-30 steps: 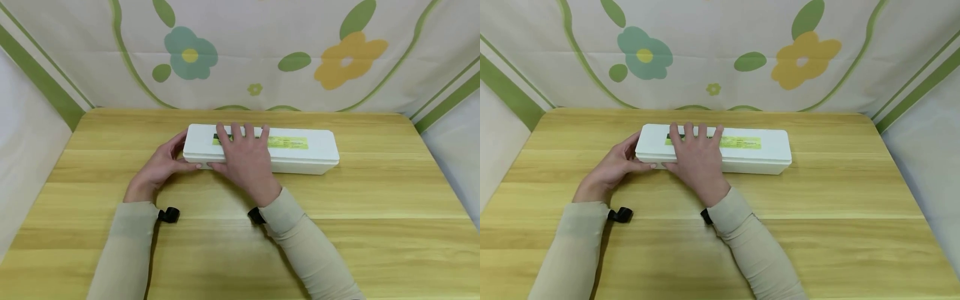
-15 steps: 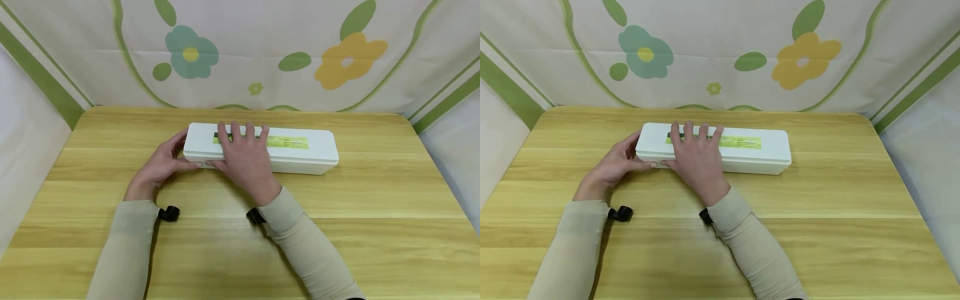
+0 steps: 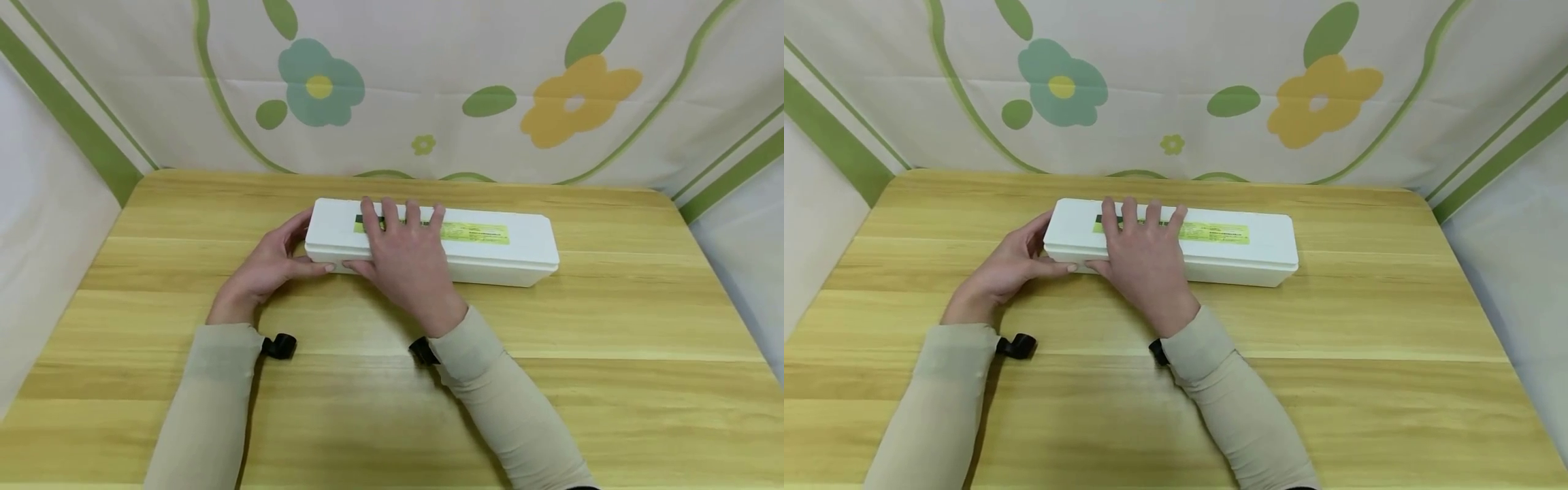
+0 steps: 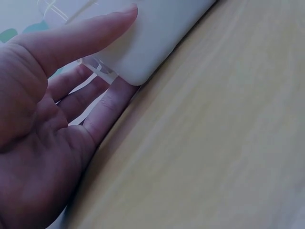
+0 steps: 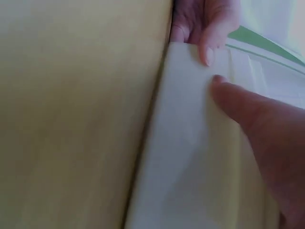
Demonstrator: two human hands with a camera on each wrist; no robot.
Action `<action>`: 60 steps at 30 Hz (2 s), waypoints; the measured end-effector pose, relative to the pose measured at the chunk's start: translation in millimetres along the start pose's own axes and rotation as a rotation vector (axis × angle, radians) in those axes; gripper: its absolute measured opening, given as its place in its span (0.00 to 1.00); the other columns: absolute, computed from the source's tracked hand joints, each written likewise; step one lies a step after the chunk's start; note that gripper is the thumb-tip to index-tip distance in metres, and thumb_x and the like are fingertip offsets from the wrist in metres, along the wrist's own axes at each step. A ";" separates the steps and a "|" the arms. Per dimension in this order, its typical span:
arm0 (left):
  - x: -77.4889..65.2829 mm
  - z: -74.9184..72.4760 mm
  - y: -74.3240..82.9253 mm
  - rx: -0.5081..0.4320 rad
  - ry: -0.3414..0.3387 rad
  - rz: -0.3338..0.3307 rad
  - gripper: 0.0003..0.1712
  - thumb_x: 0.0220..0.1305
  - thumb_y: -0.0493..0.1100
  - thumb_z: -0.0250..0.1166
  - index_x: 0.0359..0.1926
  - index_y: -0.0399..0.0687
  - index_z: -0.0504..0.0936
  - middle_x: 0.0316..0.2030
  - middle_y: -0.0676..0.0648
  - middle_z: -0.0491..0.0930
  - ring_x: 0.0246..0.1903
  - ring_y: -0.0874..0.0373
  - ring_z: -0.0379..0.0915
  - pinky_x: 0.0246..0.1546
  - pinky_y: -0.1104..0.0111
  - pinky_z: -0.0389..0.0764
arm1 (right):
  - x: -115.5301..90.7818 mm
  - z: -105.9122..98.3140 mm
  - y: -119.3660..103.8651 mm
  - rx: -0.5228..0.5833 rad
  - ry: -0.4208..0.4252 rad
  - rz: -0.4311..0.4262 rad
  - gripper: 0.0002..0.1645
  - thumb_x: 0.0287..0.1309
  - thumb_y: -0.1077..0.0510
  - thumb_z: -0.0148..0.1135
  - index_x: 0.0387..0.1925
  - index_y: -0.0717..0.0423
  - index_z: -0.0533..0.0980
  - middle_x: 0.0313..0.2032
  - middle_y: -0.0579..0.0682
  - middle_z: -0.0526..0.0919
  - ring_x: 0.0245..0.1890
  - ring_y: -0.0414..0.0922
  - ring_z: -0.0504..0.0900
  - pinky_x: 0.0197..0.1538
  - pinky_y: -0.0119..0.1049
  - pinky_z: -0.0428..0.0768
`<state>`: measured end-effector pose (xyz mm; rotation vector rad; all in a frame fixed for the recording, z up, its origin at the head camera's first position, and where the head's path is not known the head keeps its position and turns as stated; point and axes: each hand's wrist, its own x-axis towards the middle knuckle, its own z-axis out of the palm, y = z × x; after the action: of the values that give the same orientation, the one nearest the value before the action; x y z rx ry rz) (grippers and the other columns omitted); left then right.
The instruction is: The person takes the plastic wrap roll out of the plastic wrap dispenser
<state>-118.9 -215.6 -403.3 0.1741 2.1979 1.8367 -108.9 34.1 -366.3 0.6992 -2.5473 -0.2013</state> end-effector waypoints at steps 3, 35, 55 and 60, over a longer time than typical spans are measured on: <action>0.7 1.4 -1.0 -0.016 -0.004 0.001 0.59 0.57 0.27 0.80 0.84 0.62 0.63 0.77 0.50 0.68 0.75 0.54 0.61 0.56 0.75 0.83 | -2.3 -1.0 2.2 0.022 0.001 -0.014 0.56 0.61 0.19 0.64 0.76 0.49 0.69 0.63 0.56 0.81 0.62 0.63 0.81 0.59 0.71 0.77; 4.6 4.5 2.8 0.026 0.036 0.008 0.60 0.56 0.29 0.81 0.83 0.63 0.64 0.77 0.50 0.69 0.75 0.53 0.63 0.57 0.75 0.82 | 0.4 1.4 2.1 -0.014 0.058 -0.057 0.49 0.66 0.23 0.63 0.73 0.52 0.71 0.62 0.58 0.82 0.58 0.64 0.83 0.57 0.66 0.81; 0.0 0.2 0.0 0.054 0.034 -0.007 0.59 0.57 0.31 0.81 0.83 0.66 0.64 0.77 0.52 0.68 0.75 0.55 0.62 0.56 0.75 0.81 | 2.8 1.4 2.6 0.100 0.049 -0.033 0.52 0.63 0.19 0.62 0.76 0.45 0.70 0.60 0.57 0.79 0.59 0.58 0.80 0.61 0.64 0.78; 0.1 -0.1 -1.1 0.045 0.028 -0.008 0.59 0.57 0.30 0.82 0.83 0.66 0.64 0.78 0.53 0.68 0.76 0.55 0.61 0.57 0.76 0.81 | 1.6 0.3 3.1 0.106 0.042 -0.038 0.52 0.62 0.18 0.62 0.76 0.44 0.70 0.60 0.57 0.79 0.59 0.58 0.80 0.61 0.64 0.78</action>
<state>-119.0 -215.9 -404.3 0.1492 2.2569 1.7972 -111.7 35.9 -365.0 0.7837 -2.5210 -0.0635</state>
